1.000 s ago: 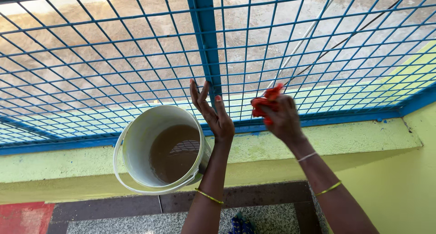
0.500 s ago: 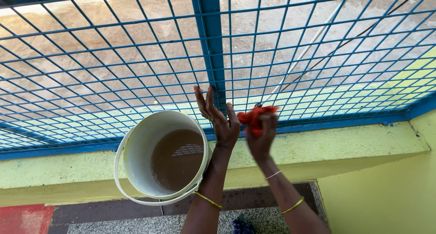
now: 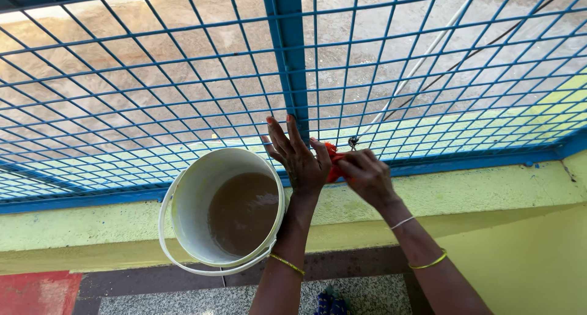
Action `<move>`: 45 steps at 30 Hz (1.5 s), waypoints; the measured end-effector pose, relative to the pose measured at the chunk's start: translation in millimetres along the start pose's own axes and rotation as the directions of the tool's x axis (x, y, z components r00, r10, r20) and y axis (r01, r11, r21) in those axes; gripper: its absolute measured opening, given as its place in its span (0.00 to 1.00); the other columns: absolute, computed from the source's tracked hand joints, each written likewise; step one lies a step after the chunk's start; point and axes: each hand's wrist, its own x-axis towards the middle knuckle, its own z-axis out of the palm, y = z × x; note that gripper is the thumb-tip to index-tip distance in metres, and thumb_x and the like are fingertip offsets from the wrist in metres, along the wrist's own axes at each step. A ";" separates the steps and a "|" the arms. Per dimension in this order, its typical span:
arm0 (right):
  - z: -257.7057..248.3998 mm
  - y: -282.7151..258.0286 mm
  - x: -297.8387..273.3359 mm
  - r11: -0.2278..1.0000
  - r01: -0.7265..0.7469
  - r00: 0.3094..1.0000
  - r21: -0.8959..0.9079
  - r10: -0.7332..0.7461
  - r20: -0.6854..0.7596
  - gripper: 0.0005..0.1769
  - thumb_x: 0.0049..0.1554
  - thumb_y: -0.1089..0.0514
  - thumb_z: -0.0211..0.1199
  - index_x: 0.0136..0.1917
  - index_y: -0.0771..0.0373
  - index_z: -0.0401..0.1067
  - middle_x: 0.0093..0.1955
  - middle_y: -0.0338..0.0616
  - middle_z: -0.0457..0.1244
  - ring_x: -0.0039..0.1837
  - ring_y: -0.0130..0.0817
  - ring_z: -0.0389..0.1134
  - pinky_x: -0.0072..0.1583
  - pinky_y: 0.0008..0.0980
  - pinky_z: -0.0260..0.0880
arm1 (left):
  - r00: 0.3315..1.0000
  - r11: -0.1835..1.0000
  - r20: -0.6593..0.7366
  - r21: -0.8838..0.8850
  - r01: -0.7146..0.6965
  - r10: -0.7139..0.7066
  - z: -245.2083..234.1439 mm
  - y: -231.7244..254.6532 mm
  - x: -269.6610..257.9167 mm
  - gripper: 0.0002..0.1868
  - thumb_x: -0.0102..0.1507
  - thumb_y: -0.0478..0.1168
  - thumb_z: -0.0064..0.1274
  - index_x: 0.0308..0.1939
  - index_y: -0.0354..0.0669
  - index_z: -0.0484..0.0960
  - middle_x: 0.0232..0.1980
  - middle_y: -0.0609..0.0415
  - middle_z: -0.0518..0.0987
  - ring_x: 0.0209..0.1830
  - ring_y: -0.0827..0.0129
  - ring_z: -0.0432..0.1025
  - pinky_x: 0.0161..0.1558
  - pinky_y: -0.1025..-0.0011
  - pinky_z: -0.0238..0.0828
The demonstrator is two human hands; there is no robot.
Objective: The person wipes a blue wire mesh with a red cloth, repeatedly rinsing the cloth in a bucket of water and wringing it out before continuing to clean the mesh and the yellow wall below it.
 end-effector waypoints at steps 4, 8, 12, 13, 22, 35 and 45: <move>-17.5 39.2 -35.5 0.982 -0.184 0.983 -0.046 0.183 -0.015 0.21 0.45 0.61 0.78 0.52 0.60 0.76 0.52 0.41 0.65 0.50 0.35 0.70 0.47 0.28 0.77 | 0.999 0.995 -0.024 0.089 -0.045 0.047 13.1 -5.3 -2.2 0.45 0.67 0.40 0.40 0.83 0.43 0.34 0.85 0.36 0.30 0.87 0.41 0.30 0.80 0.33 0.24; -36.1 53.9 -64.1 0.936 -0.348 0.930 -0.046 0.338 -0.143 0.23 0.44 0.62 0.76 0.54 0.62 0.75 0.53 0.44 0.65 0.52 0.37 0.70 0.52 0.32 0.78 | 0.998 0.996 -0.015 0.067 -0.055 0.056 17.1 -6.8 -5.3 0.46 0.67 0.39 0.38 0.84 0.42 0.29 0.85 0.36 0.25 0.87 0.39 0.26 0.82 0.33 0.24; -34.7 47.3 -74.6 0.867 -0.498 0.818 -0.010 0.466 -0.336 0.21 0.53 0.63 0.76 0.58 0.63 0.74 0.57 0.45 0.64 0.56 0.38 0.70 0.57 0.33 0.77 | 0.994 0.994 -0.022 0.019 -0.105 0.106 20.8 -8.1 -6.6 0.47 0.68 0.38 0.37 0.84 0.40 0.25 0.85 0.34 0.21 0.87 0.38 0.18 0.82 0.33 0.22; -16.1 39.2 -67.5 0.867 -0.497 0.825 -0.015 0.467 -0.319 0.20 0.53 0.62 0.76 0.57 0.62 0.74 0.58 0.44 0.65 0.57 0.38 0.70 0.57 0.33 0.78 | 0.994 0.995 -0.020 0.018 -0.102 0.103 22.6 -9.0 -8.1 0.47 0.68 0.38 0.37 0.84 0.40 0.25 0.85 0.34 0.21 0.87 0.38 0.18 0.82 0.33 0.22; 52.1 -57.3 5.5 0.927 -0.222 0.973 0.302 0.233 -0.001 0.22 0.53 0.62 0.71 0.60 0.68 0.72 0.63 0.54 0.63 0.61 0.45 0.68 0.55 0.39 0.75 | 0.998 0.999 0.050 0.008 -0.031 0.031 29.1 -22.6 -16.4 0.50 0.66 0.45 0.41 0.83 0.43 0.26 0.84 0.35 0.21 0.85 0.42 0.14 0.76 0.32 0.07; -29.4 22.5 -72.5 0.941 -0.282 0.953 -0.186 0.298 0.062 0.14 0.52 0.67 0.68 0.52 0.57 0.78 0.53 0.44 0.68 0.55 0.41 0.68 0.55 0.36 0.75 | 0.996 0.996 0.050 -0.045 -0.075 0.077 30.8 -25.4 -20.4 0.45 0.76 0.50 0.37 0.86 0.46 0.26 0.86 0.38 0.19 0.86 0.43 0.14 0.80 0.35 0.14; 54.0 -28.0 -28.0 0.929 -0.153 0.976 0.336 0.089 0.198 0.14 0.54 0.67 0.67 0.53 0.65 0.72 0.54 0.44 0.67 0.63 0.45 0.68 0.61 0.43 0.72 | 0.985 0.980 0.004 0.101 -0.169 0.170 42.4 -39.5 -32.5 0.49 0.73 0.61 0.46 0.85 0.53 0.32 0.86 0.42 0.27 0.85 0.39 0.17 0.78 0.30 0.22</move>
